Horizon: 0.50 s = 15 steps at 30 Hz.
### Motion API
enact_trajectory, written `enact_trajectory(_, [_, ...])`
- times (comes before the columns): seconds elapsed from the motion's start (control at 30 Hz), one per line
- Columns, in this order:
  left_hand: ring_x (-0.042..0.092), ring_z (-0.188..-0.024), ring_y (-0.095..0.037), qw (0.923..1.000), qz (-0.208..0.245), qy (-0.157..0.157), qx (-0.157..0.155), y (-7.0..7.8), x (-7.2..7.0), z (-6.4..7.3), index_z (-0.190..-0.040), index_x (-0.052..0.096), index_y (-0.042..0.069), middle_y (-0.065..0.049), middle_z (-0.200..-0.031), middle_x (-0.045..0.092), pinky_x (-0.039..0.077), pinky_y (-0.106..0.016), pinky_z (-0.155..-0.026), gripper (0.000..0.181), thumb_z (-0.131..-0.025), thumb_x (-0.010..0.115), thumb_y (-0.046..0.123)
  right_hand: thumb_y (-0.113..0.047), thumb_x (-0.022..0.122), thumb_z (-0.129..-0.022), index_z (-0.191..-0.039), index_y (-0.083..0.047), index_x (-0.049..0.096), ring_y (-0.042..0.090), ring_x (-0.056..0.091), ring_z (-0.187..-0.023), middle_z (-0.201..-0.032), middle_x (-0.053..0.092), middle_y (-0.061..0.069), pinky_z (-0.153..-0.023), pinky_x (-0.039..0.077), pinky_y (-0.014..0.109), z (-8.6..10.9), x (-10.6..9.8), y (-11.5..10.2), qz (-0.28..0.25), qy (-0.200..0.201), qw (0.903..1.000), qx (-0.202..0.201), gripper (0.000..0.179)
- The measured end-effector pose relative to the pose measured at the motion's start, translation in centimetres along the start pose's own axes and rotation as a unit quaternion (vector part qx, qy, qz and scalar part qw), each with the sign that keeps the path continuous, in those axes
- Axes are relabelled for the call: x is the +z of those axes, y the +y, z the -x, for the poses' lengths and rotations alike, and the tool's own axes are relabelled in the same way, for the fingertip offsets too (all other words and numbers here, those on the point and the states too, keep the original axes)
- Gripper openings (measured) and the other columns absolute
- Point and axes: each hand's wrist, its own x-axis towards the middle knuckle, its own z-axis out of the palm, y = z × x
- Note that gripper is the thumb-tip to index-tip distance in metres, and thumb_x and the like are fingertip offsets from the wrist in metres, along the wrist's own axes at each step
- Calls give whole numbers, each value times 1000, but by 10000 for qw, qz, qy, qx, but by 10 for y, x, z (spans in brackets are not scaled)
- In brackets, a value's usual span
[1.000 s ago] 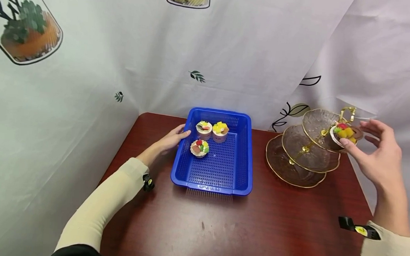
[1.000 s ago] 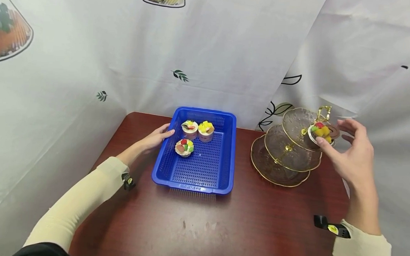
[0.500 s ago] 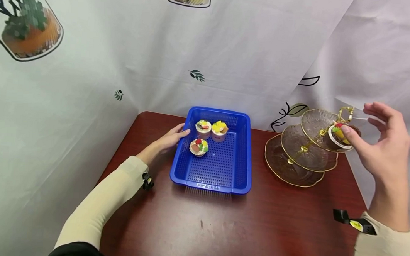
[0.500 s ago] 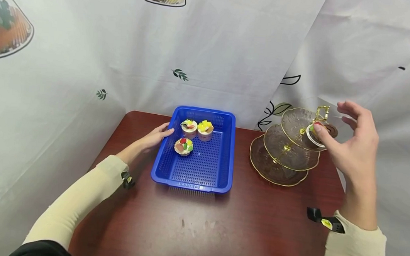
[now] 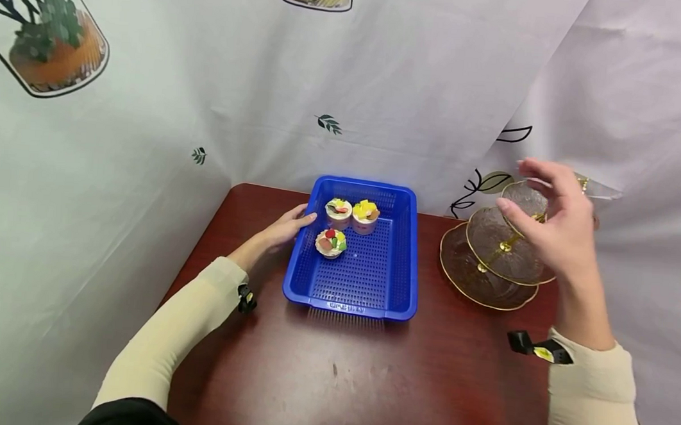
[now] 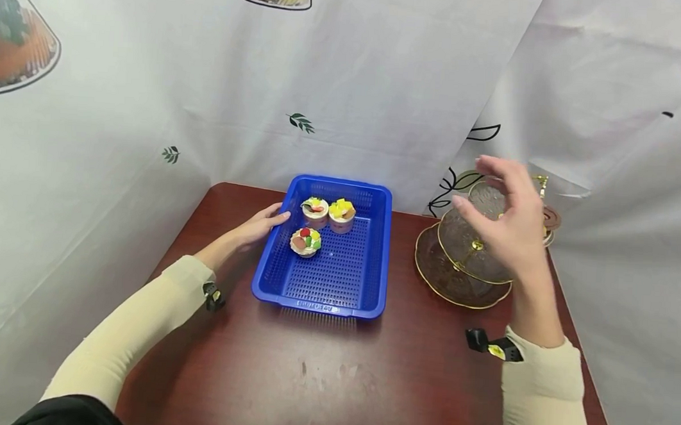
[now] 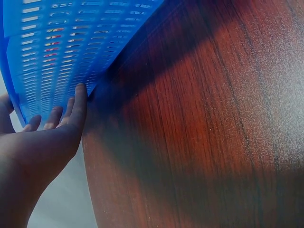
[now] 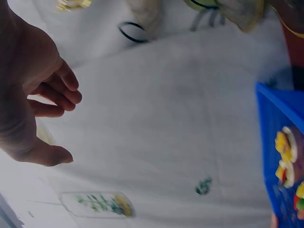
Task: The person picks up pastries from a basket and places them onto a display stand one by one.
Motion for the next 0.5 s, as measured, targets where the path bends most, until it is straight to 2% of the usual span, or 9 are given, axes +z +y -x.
enact_trajectory(0.2, [55, -125, -36, 10000, -43, 9, -21, 0, 1, 0, -153, 30, 21, -16, -145, 47, 49, -54, -97, 63, -100, 53, 47, 17, 74, -74, -127, 15, 55, 29, 55, -115, -123, 54, 33, -102, 44, 29, -1, 32, 11, -79, -584, 9981, 173, 57])
enact_trajectory(0.3, [56, -124, -36, 10000, -46, 63, -20, 1, 0, -1, -153, 31, 20, -15, -144, 48, 50, -53, -95, 63, -100, 54, 46, 15, 74, -75, -127, 15, 54, 36, 53, -116, -123, 54, 31, -104, 44, 35, -1, 50, 17, -337, -779, 9955, 415, 55])
enact_trajectory(0.4, [57, -123, -36, 9999, -8, 158, -6, 1, 0, -1, -153, 32, 19, -14, -144, 49, 52, -51, -93, 63, -100, 55, 45, 13, 74, -78, -129, 15, 52, 41, 51, -119, -124, 55, 29, -106, 41, 44, -1, 68, 25, -698, -1072, 9887, 785, 55])
enact_trajectory(0.5, [58, -122, -36, 9998, 44, 218, 14, 0, 1, -2, -152, 34, 17, -14, -143, 50, 54, -50, -91, 62, -100, 56, 43, 10, 73, -82, -132, 13, 51, 43, 50, -122, -127, 56, 25, -107, 40, 50, 1, 86, 33, -983, -1443, 9768, 1244, 56])
